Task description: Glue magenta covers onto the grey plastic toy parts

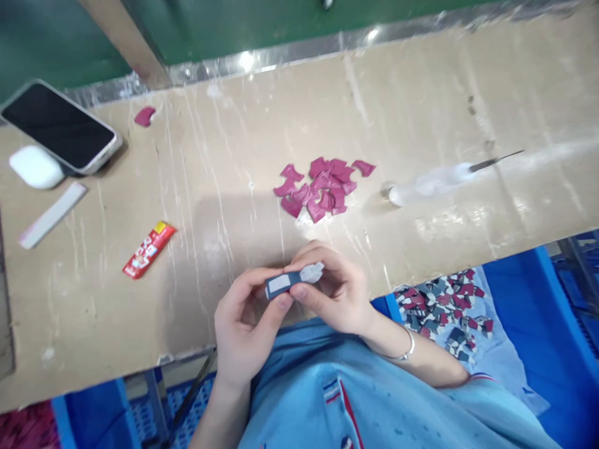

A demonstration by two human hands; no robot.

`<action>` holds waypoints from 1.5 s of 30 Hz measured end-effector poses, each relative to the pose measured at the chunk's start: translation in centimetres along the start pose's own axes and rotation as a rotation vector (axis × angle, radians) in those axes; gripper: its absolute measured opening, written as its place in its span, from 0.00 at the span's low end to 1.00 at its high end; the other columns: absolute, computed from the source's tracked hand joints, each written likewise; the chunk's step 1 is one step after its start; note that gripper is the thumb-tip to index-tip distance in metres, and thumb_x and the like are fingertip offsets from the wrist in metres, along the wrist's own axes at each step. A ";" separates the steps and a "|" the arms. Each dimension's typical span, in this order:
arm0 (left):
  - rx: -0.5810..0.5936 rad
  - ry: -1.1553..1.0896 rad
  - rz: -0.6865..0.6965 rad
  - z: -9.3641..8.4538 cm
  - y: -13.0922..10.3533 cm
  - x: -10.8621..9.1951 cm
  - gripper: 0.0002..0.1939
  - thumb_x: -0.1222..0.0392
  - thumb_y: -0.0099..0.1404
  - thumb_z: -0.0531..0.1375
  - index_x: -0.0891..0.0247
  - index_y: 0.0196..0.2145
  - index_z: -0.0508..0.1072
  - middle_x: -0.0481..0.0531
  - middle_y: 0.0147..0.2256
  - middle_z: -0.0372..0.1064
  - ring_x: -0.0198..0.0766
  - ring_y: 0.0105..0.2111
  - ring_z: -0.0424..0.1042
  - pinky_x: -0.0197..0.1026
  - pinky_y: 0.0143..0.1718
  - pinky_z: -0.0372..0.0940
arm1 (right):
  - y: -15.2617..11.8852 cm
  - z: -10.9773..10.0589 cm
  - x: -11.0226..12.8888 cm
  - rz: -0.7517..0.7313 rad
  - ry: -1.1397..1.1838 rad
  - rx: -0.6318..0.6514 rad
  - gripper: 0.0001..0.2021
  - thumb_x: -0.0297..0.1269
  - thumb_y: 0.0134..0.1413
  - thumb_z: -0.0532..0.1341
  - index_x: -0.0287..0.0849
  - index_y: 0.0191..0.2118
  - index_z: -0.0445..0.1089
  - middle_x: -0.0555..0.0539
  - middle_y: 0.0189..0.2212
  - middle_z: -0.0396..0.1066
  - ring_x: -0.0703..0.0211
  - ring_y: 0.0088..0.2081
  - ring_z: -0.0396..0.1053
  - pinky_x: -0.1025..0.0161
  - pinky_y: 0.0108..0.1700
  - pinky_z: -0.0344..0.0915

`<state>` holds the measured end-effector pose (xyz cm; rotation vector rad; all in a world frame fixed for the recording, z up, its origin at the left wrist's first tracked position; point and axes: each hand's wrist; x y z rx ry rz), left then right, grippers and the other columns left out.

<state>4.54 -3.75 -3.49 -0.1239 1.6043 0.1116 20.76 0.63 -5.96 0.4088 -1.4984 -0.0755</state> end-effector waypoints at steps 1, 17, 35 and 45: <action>0.026 0.024 -0.010 -0.3 0.0 0.0 0.05 0.56 0.69 0.75 0.53 0.43 0.87 0.48 0.36 0.86 0.36 0.35 0.84 0.32 0.37 0.77 | 0.2 -0.2 0.0 0.000 -0.010 0.028 0.08 0.43 0.71 0.71 0.43 0.45 0.81 0.46 0.37 0.81 0.58 0.38 0.80 0.61 0.42 0.79; 0.239 0.104 -0.052 -2.0 0.0 2.3 0.37 0.35 0.63 0.76 0.46 0.66 0.79 0.59 0.55 0.84 0.38 0.31 0.77 0.37 0.31 0.75 | -1.1 -8.9 2.3 -0.097 -0.358 -0.119 0.18 0.46 0.79 0.60 0.45 0.35 0.75 0.50 0.27 0.75 0.59 0.28 0.72 0.62 0.31 0.70; 0.366 1.019 0.328 4.7 35.4 -1.1 0.34 0.48 0.70 0.60 0.66 0.68 0.72 0.73 0.70 0.68 0.69 0.73 0.63 0.69 0.75 0.57 | -2.1 -12.3 0.8 -0.166 -0.715 -0.679 0.09 0.40 0.75 0.62 0.47 0.47 0.81 0.45 0.36 0.83 0.52 0.34 0.83 0.57 0.36 0.82; 0.188 0.854 0.310 8.8 45.5 -0.1 0.27 0.41 0.66 0.67 0.67 0.52 0.81 0.76 0.70 0.66 0.81 0.74 0.58 0.81 0.73 0.50 | -2.7 -12.9 2.5 -0.124 -0.645 -0.605 0.10 0.34 0.75 0.62 0.49 0.45 0.83 0.50 0.24 0.79 0.57 0.22 0.79 0.67 0.26 0.78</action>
Point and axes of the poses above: each hand's wrist, its own y-axis towards the middle knuckle, its own z-axis out of the palm, x = y × z
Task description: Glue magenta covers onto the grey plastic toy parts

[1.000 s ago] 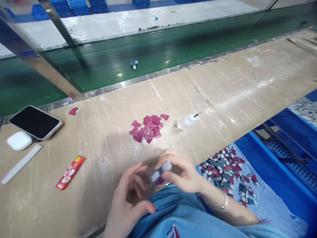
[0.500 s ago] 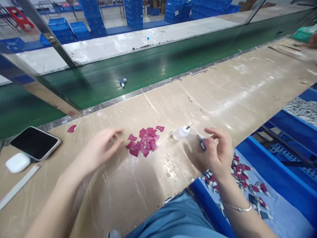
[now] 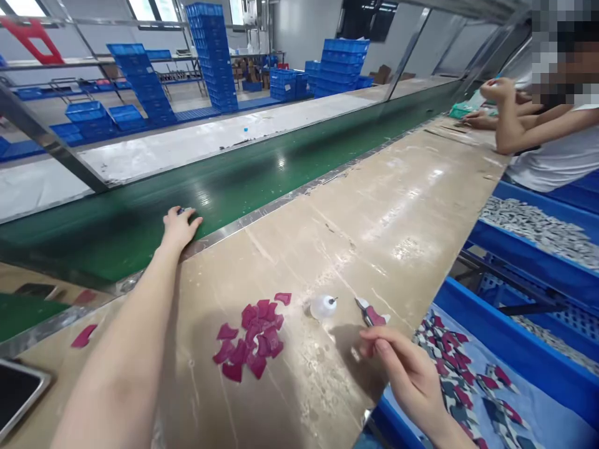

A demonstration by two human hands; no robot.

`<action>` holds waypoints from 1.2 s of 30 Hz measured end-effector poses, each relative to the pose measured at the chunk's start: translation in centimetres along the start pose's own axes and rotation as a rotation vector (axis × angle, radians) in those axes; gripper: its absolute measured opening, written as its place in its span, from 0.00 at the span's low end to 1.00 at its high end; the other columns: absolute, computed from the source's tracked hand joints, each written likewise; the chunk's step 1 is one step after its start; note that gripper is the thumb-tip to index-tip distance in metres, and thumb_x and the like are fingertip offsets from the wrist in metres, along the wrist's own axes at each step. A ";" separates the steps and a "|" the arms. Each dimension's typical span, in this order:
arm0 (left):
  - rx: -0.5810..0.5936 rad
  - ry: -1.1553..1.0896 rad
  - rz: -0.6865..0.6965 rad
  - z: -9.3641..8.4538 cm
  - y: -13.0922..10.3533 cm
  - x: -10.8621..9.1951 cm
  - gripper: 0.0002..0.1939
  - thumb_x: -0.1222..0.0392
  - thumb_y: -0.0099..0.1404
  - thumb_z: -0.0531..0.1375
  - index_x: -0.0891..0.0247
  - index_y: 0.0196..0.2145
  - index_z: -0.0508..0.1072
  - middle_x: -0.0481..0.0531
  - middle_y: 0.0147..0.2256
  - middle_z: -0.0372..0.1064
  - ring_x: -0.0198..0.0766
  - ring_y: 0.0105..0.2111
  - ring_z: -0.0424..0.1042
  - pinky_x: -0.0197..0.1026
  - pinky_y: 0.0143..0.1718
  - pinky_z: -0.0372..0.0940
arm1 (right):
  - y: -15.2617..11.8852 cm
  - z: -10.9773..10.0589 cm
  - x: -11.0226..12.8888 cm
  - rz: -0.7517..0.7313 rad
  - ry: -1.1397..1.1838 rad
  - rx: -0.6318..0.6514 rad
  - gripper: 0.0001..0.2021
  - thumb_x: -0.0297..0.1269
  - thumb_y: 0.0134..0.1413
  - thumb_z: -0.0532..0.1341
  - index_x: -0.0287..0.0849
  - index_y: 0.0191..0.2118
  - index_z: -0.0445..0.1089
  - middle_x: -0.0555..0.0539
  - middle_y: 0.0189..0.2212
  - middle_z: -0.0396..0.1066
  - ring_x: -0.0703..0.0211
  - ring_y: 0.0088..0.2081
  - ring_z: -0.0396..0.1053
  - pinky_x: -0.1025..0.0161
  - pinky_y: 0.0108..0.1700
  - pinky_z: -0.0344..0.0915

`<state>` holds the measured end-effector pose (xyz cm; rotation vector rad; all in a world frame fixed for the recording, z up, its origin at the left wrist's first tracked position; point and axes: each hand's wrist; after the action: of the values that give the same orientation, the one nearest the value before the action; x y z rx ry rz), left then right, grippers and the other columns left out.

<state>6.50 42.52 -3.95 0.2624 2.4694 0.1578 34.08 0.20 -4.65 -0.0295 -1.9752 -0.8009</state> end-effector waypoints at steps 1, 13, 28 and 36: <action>-0.034 -0.026 -0.004 -0.8 -0.3 0.3 0.26 0.42 0.67 0.67 0.66 0.52 0.80 0.71 0.67 0.71 0.75 0.72 0.63 0.76 0.74 0.53 | -0.1 0.2 0.1 0.009 0.017 -0.008 0.10 0.35 0.75 0.62 0.49 0.44 0.83 0.50 0.24 0.79 0.57 0.22 0.79 0.67 0.26 0.78; 0.532 -0.217 0.323 -7.5 -26.3 -3.1 0.06 0.53 0.63 0.73 0.55 0.33 0.83 0.48 0.31 0.83 0.43 0.32 0.80 0.45 0.37 0.72 | 0.9 5.2 0.6 0.787 1.157 0.464 0.38 0.79 0.62 0.58 0.46 0.49 0.81 0.52 0.24 0.70 0.62 0.19 0.59 0.62 0.22 0.59; 0.256 0.154 0.134 -4.9 -42.2 -3.4 0.35 0.44 0.75 0.67 0.58 0.71 0.63 0.68 0.70 0.69 0.65 0.69 0.67 0.72 0.73 0.61 | 4.0 6.9 -0.2 0.956 1.090 0.515 0.22 0.60 0.54 0.75 0.48 0.34 0.73 0.61 0.20 0.53 0.67 0.20 0.40 0.67 0.20 0.44; 0.148 -0.454 -0.287 -3.9 -42.6 -6.5 0.31 0.59 0.70 0.70 0.53 0.66 0.66 0.43 0.33 0.77 0.38 0.30 0.75 0.39 0.33 0.71 | -2.6 10.1 4.2 0.343 0.605 0.378 0.24 0.65 0.58 0.74 0.49 0.44 0.79 0.50 0.31 0.78 0.57 0.26 0.75 0.60 0.26 0.72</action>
<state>2.77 -0.58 -4.53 -0.0002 2.0379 -0.1882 23.17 2.43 -5.86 0.0865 -1.4556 -0.1686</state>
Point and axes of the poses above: each hand's wrist, its own y-axis towards the middle knuckle, its own z-axis out of the palm, x = y × z
